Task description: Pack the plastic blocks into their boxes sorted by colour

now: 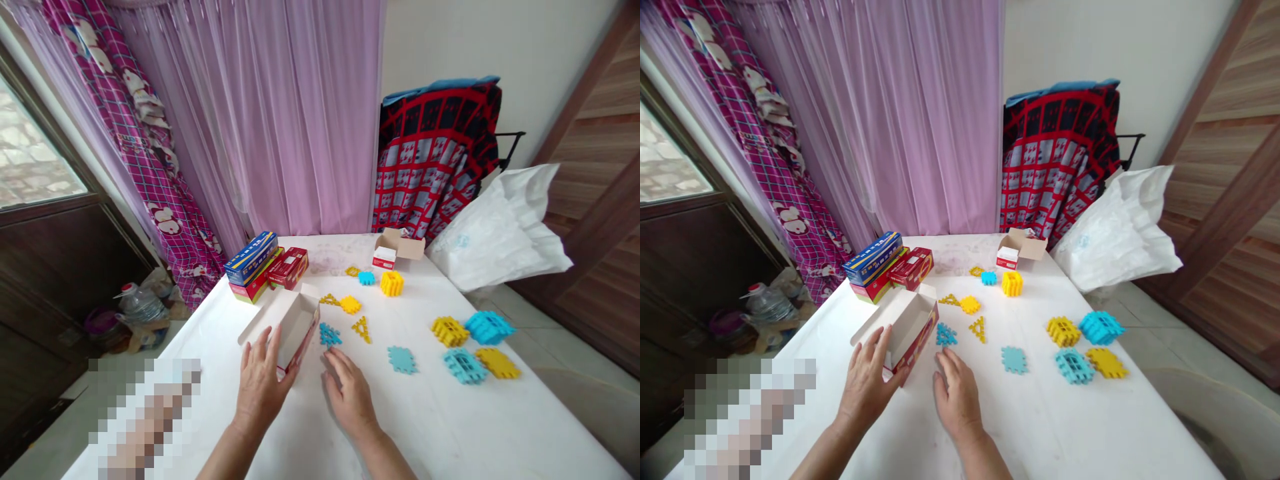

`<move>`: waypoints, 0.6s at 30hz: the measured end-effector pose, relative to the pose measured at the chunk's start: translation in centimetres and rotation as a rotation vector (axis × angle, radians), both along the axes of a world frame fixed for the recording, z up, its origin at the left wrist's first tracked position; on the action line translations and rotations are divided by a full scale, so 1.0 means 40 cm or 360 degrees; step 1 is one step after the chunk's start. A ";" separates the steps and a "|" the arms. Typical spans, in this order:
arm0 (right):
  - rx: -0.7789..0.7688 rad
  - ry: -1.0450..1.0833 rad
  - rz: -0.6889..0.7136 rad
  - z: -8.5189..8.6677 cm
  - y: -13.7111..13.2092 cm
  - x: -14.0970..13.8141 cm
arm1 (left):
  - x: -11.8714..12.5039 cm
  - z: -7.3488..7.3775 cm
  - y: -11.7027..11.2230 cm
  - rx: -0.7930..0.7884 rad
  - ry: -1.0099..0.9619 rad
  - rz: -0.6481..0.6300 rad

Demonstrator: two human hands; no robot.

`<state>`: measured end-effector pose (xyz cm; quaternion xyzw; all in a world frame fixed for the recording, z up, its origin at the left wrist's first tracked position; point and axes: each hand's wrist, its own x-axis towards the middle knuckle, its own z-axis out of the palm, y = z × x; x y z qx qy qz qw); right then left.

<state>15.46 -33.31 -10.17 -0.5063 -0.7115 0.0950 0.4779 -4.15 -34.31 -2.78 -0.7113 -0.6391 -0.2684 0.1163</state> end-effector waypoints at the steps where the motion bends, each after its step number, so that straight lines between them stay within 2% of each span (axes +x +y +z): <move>1: -0.0004 -0.0004 0.0005 0.001 0.000 -0.003 | 0.001 -0.005 0.001 0.0000 -0.0052 -0.0011; 5: -0.0037 -0.0016 0.0042 0.010 0.001 -0.014 | 0.012 -0.009 0.000 -0.0022 -0.0315 -0.0012; 11: -0.0112 0.0111 0.0084 0.017 0.005 -0.022 | 0.027 -0.010 -0.004 0.0047 -0.0392 0.0081; 18: -0.0115 0.0266 0.0144 0.012 0.011 -0.022 | 0.045 -0.044 -0.012 0.0153 -0.0531 0.0237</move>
